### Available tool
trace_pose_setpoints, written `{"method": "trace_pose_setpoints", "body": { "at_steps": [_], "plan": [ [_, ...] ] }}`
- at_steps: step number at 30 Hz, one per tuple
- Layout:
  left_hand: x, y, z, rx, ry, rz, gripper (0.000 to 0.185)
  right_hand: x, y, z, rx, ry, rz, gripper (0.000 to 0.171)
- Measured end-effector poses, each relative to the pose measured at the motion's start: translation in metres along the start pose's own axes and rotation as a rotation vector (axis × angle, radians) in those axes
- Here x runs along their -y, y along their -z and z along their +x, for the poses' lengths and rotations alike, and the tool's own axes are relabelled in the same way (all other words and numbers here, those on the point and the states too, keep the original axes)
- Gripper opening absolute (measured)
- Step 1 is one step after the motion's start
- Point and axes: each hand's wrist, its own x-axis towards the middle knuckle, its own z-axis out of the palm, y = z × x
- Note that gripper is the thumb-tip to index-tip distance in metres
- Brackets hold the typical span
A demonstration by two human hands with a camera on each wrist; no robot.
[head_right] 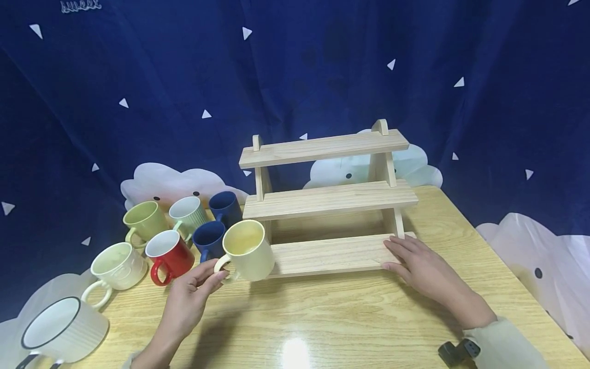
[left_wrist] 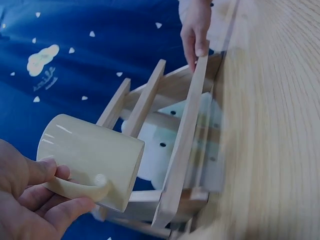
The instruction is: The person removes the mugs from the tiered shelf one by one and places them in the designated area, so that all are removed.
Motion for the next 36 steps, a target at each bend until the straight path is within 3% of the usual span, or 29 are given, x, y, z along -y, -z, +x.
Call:
{"method": "trace_pose_setpoints", "body": {
  "at_steps": [9,17,24,31,36],
  "plan": [
    [0.006,0.030,-0.014,-0.081,0.040,-0.029,0.024,0.001,0.001,0.000,0.000,-0.011,0.002,0.056],
    [0.015,0.054,-0.029,-0.168,0.153,-0.038,0.023,0.000,0.000,0.000,-0.013,0.007,-0.001,0.055],
    [0.023,0.074,-0.042,-0.255,0.192,0.005,0.026,-0.001,-0.001,0.000,-0.010,0.006,-0.003,0.055],
    [0.036,0.091,-0.054,-0.365,0.236,-0.091,0.029,-0.001,-0.001,0.000,-0.015,0.011,-0.003,0.055],
    [0.049,0.100,-0.062,-0.474,0.216,-0.233,0.021,0.000,-0.001,0.001,-0.014,0.007,0.002,0.054]
  ]
}}
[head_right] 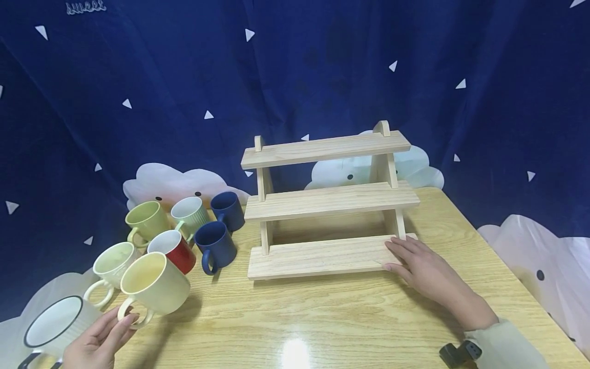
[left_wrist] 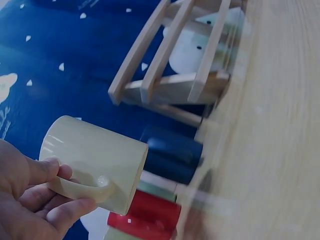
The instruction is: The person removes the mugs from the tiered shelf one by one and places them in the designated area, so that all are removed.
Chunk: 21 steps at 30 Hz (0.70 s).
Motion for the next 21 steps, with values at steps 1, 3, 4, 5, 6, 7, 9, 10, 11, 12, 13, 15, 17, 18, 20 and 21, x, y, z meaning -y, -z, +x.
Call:
{"method": "trace_pose_setpoints", "body": {
  "at_steps": [1,3,4,5,6,7,9,10,11,12,13,15,17,18,20,21],
  "plan": [
    [0.002,0.003,0.000,-0.014,-0.005,-0.020,0.020,0.000,0.000,0.000,-0.001,-0.001,0.001,0.054],
    [0.007,0.010,0.001,-0.010,-0.016,-0.030,0.018,0.001,0.000,-0.001,0.000,-0.006,-0.001,0.054],
    [0.011,0.014,0.002,0.011,-0.026,-0.013,0.017,0.001,0.000,-0.001,0.002,-0.009,-0.002,0.054],
    [0.014,0.018,0.002,0.037,-0.034,-0.004,0.016,0.001,0.001,-0.001,0.007,-0.014,-0.002,0.054],
    [0.018,0.023,0.003,0.062,-0.042,0.014,0.016,0.002,0.001,-0.001,0.013,-0.016,-0.003,0.054],
    [0.021,0.026,0.004,0.078,-0.042,0.036,0.017,0.002,0.001,-0.001,0.025,-0.020,-0.003,0.055],
    [0.030,0.033,0.005,0.100,-0.034,0.043,0.018,0.002,0.001,-0.002,0.046,-0.028,-0.006,0.055],
    [0.033,0.035,0.006,0.098,-0.027,0.049,0.018,0.003,0.002,-0.002,0.054,-0.030,-0.006,0.055],
    [0.037,0.037,0.007,0.084,-0.009,0.047,0.019,0.003,0.002,-0.002,0.058,-0.033,-0.008,0.055],
    [0.040,0.038,0.008,0.060,0.006,0.069,0.019,0.003,0.002,-0.002,0.062,-0.031,-0.011,0.055],
    [0.042,0.039,0.008,0.040,0.019,0.087,0.015,0.003,0.003,-0.002,0.059,-0.030,-0.010,0.055],
    [0.046,0.041,0.010,0.002,0.057,0.128,0.012,0.003,0.002,-0.001,0.042,-0.021,-0.012,0.055],
    [0.050,0.042,0.011,-0.019,0.080,0.200,0.016,0.003,0.002,-0.001,0.026,-0.012,-0.012,0.054],
    [0.051,0.042,0.011,-0.024,0.090,0.225,0.017,0.003,0.002,-0.001,0.021,-0.007,-0.010,0.054],
    [0.054,0.043,0.012,-0.018,0.101,0.218,0.017,0.002,0.002,-0.001,0.015,-0.004,-0.005,0.054],
    [0.056,0.044,0.012,-0.013,0.100,0.209,0.013,0.002,0.002,-0.001,0.016,-0.004,-0.005,0.054]
  ]
}}
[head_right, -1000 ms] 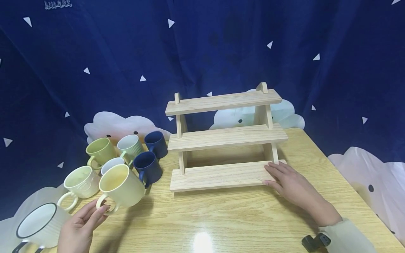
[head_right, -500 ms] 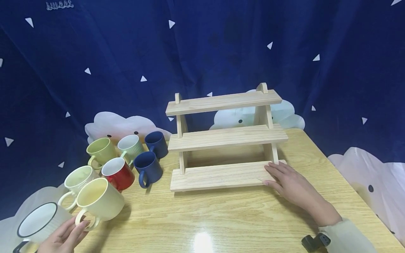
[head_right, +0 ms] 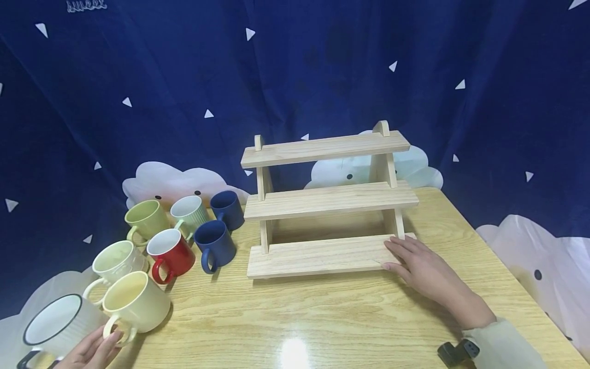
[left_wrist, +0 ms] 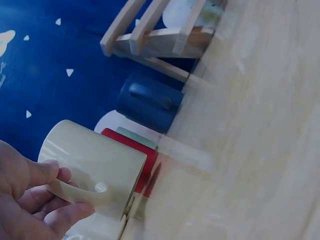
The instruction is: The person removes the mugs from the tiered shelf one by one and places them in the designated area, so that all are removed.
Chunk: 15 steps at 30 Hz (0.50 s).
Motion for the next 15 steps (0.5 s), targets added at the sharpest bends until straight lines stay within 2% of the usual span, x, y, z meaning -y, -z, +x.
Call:
{"method": "trace_pose_setpoints", "body": {
  "at_steps": [2,5,7,10,13,15],
  "plan": [
    [0.0030,0.0009,0.0011,0.028,-0.037,-0.048,0.011,-0.0006,-0.0005,0.0001,0.001,-0.001,0.003,0.054],
    [0.0060,0.0006,0.0028,0.069,-0.087,-0.105,0.024,-0.0012,-0.0013,0.0005,-0.004,0.002,-0.001,0.055],
    [0.0066,-0.0002,0.0036,0.076,-0.112,-0.097,0.029,-0.0015,-0.0017,0.0008,-0.005,0.003,-0.003,0.055],
    [0.0063,-0.0011,0.0046,0.086,-0.112,-0.055,0.033,-0.0016,-0.0014,0.0009,0.001,-0.001,-0.002,0.055],
    [0.0066,-0.0023,0.0045,0.109,-0.116,-0.096,0.033,-0.0016,-0.0007,0.0005,0.009,-0.008,0.000,0.055],
    [0.0089,-0.0024,0.0051,0.158,-0.127,-0.180,0.031,-0.0014,-0.0001,0.0004,0.015,-0.012,0.000,0.055]
  ]
}}
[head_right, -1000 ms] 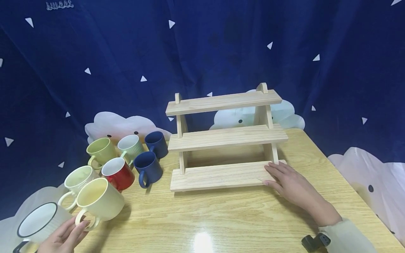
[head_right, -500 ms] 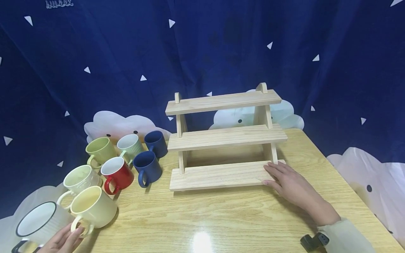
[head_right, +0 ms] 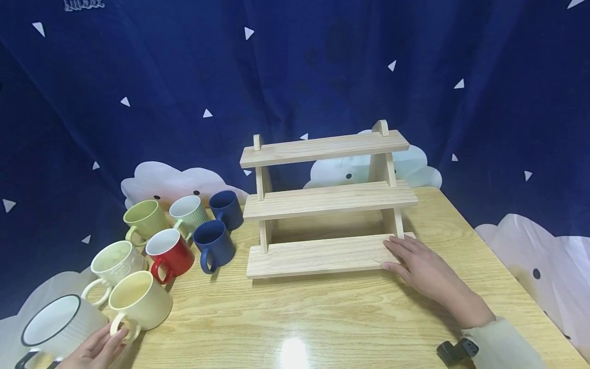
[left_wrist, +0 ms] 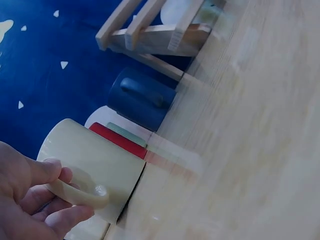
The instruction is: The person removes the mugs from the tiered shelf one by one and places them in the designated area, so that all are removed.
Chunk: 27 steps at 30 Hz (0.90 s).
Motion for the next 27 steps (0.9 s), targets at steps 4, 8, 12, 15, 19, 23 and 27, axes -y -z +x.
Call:
{"method": "trace_pose_setpoints", "body": {
  "at_steps": [4,8,12,15,19,23,27],
  "plan": [
    [0.000,-0.002,-0.001,-0.002,-0.031,-0.040,0.027,0.000,0.000,0.001,-0.004,0.001,0.002,0.055],
    [0.000,-0.003,0.000,-0.017,-0.140,0.093,0.029,0.000,-0.001,0.001,-0.010,0.008,0.006,0.055],
    [-0.005,-0.005,0.002,-0.043,-0.249,0.245,0.029,0.000,-0.001,0.002,-0.011,0.015,0.008,0.055],
    [-0.023,-0.007,0.003,-0.120,-0.177,0.445,0.033,0.000,0.000,0.003,-0.011,0.014,0.005,0.055],
    [-0.052,-0.012,0.003,-0.147,-0.154,0.693,0.045,-0.001,0.001,0.003,0.002,0.021,0.012,0.055],
    [-0.071,-0.022,0.005,-0.101,-0.308,0.755,0.047,-0.001,0.003,0.005,0.014,0.049,0.012,0.055],
    [-0.081,-0.039,0.011,-0.043,-0.416,0.759,0.052,-0.001,0.007,0.006,0.031,0.069,0.003,0.055]
  ]
}}
